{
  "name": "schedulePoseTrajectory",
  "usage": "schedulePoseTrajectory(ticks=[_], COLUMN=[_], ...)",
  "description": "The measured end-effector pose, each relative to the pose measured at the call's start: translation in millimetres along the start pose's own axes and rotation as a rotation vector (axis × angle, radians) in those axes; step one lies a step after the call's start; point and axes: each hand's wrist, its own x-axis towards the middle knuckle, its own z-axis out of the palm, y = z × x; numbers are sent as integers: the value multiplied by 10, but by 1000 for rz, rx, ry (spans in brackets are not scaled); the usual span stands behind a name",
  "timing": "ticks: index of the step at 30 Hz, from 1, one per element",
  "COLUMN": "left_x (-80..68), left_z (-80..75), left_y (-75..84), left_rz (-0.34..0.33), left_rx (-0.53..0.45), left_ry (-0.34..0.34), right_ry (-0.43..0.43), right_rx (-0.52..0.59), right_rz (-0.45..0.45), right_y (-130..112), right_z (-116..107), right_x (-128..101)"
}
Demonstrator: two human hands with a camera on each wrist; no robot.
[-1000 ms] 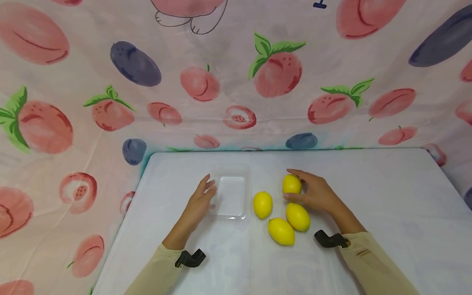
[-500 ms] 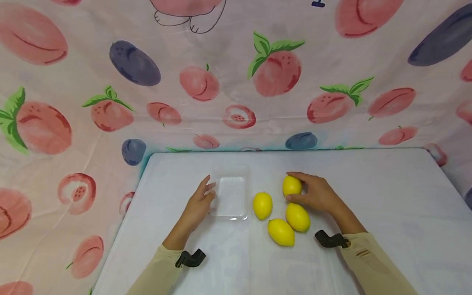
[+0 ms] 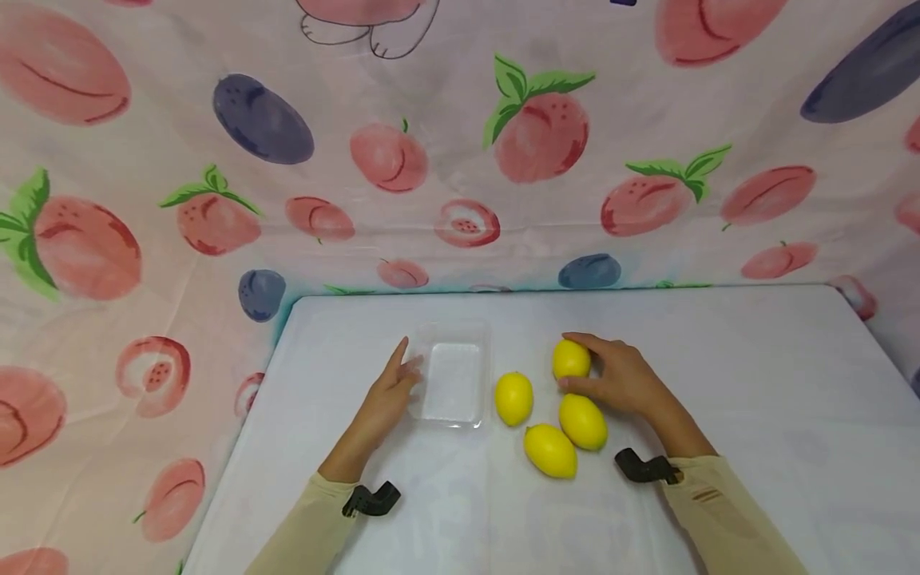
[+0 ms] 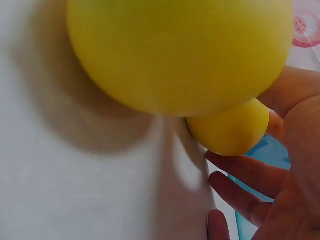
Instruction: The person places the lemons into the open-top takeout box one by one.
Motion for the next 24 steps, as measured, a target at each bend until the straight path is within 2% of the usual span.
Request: schedulePoseTrajectory(ticks=[13, 24], left_x=[21, 62], left_z=[13, 54], left_y=[77, 109], left_rz=[-50, -46], left_rx=[-12, 13], left_ry=[10, 34], right_ry=[-18, -60], right_rx=[26, 31], right_rz=[28, 45], right_y=[66, 108], right_z=[-66, -133], right_x=[68, 160])
